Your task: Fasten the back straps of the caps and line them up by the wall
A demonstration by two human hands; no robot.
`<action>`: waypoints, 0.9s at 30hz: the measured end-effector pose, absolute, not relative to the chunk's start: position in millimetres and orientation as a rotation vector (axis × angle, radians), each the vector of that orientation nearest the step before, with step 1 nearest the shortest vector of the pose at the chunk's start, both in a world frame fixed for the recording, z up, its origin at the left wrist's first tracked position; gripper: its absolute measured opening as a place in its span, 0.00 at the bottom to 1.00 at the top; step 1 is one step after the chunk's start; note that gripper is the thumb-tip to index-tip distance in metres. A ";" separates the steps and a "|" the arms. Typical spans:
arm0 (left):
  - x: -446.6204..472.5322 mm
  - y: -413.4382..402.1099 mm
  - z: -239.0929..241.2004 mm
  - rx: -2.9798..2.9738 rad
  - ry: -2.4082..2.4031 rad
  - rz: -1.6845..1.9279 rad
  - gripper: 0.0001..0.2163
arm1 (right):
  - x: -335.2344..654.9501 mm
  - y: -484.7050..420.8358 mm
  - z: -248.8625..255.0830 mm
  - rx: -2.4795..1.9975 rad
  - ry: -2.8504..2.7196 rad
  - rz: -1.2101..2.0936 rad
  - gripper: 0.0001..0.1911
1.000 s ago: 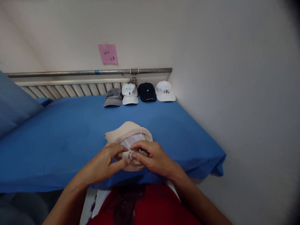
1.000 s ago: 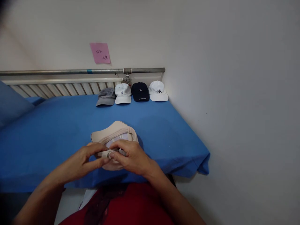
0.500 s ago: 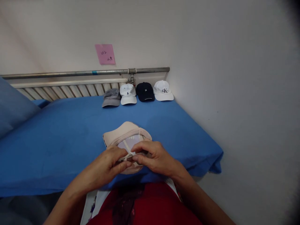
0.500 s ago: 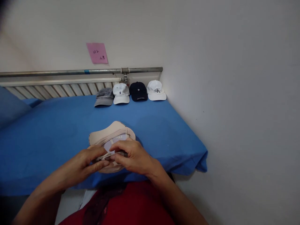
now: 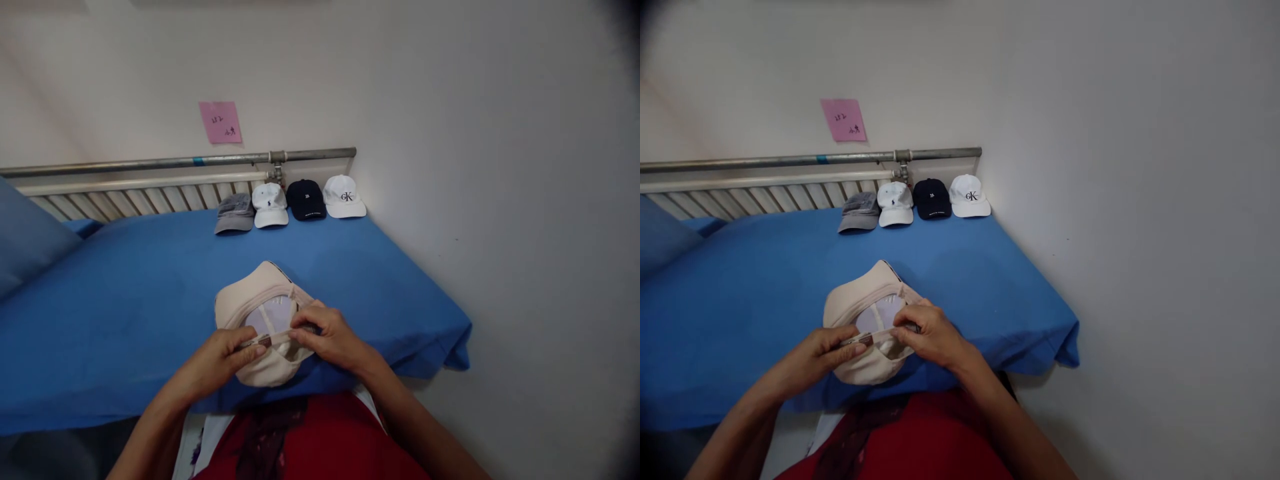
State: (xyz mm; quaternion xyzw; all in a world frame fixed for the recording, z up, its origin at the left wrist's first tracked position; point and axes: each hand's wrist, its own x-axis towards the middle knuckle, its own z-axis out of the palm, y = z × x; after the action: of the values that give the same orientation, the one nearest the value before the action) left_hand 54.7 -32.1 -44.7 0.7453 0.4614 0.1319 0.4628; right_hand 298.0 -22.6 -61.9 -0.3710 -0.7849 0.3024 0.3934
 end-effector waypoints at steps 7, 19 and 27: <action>52.0 -31.7 -54.5 1.827 1.129 0.341 0.18 | 301.7 -19.5 -67.8 -0.941 -1.982 0.800 0.03; 48.7 -41.2 -44.6 1.869 1.001 0.362 0.16 | 327.8 -4.9 -94.8 -1.046 -1.107 0.997 0.05; 40.1 -60.4 5.9 1.885 0.917 0.631 0.06 | 321.6 2.1 -104.2 -1.196 -1.357 0.981 0.14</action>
State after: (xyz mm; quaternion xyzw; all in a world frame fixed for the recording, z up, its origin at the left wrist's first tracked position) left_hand 40.1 -60.4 5.9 0.7653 0.3724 0.2562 0.4583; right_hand 321.6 2.1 -104.2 -0.4978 -0.5650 0.4085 0.5159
